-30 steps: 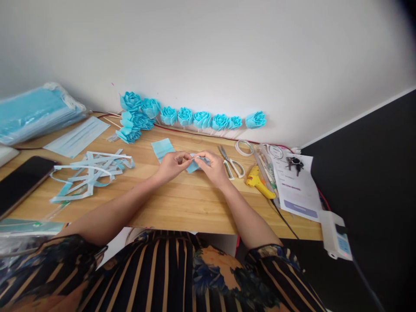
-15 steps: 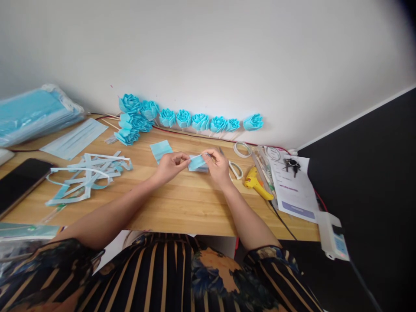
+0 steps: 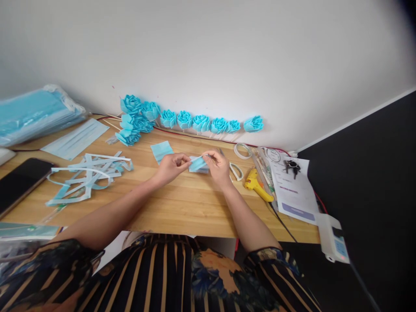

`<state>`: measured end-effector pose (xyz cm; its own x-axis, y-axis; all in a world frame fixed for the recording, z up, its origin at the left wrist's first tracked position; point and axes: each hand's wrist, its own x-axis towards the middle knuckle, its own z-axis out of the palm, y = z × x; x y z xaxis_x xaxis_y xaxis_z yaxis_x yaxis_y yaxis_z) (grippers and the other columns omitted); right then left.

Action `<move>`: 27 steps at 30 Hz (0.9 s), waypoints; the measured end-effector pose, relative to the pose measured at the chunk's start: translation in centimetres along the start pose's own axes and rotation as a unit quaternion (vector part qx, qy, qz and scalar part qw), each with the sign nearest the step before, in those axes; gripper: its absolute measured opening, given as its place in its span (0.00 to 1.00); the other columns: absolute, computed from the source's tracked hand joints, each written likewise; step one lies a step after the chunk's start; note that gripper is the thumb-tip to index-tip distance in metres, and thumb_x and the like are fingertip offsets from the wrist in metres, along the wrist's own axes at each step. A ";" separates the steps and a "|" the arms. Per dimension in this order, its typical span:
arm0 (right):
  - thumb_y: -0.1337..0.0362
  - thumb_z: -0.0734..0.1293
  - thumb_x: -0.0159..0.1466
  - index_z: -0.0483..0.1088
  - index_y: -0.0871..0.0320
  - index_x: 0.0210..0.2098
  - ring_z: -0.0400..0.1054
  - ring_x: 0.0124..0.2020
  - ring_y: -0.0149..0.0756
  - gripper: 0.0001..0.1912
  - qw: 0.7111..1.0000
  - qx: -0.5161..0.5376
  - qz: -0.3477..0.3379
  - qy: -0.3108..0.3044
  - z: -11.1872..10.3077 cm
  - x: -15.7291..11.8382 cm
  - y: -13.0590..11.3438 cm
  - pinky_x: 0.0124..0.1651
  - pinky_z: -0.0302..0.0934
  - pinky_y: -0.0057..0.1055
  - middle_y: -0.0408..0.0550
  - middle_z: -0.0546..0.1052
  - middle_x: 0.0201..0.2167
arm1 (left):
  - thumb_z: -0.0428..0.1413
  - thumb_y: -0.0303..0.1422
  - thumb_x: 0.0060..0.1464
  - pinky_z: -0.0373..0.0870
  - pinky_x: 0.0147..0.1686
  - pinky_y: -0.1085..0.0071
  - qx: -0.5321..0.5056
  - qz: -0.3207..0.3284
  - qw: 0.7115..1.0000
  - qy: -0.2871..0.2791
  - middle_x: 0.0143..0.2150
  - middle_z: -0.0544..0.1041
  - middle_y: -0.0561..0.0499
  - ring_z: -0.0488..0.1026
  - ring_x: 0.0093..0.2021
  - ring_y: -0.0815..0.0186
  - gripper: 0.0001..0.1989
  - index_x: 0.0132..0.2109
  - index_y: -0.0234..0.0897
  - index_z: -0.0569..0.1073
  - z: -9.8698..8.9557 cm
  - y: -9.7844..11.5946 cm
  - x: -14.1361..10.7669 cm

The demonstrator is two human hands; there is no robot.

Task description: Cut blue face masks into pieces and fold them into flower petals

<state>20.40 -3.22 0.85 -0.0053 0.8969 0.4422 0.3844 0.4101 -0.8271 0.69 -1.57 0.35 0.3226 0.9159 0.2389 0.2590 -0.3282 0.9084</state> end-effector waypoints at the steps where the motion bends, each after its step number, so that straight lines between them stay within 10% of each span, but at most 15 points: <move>1: 0.54 0.66 0.64 0.75 0.53 0.36 0.72 0.39 0.37 0.11 1.000 -0.001 -0.001 0.000 0.0 0.0 0.0 0.47 0.65 0.34 0.45 0.78 0.35 | 0.57 0.40 0.52 0.49 0.21 0.74 0.000 -0.001 1.000 0.001 0.22 0.70 0.54 0.55 0.20 0.73 0.11 0.31 0.35 0.76 0.0 0.0 0.0; 27: 0.57 0.66 0.64 0.75 0.53 0.32 0.72 0.38 0.38 0.08 0.998 -0.042 -0.038 -0.037 1.3 -0.6 -1.3 0.46 0.64 0.36 0.46 0.79 0.33 | 0.58 0.36 0.55 0.67 0.40 0.67 -0.005 0.099 0.995 -0.004 0.33 0.79 0.47 0.74 0.36 0.63 0.07 0.32 0.37 0.77 0.0 0.2 0.1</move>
<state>18.74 -4.09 1.16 -0.1039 0.8742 0.4743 0.4569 0.4655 -0.7580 0.75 -1.55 0.56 0.3744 0.8314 0.4107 0.1812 -0.4999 0.8469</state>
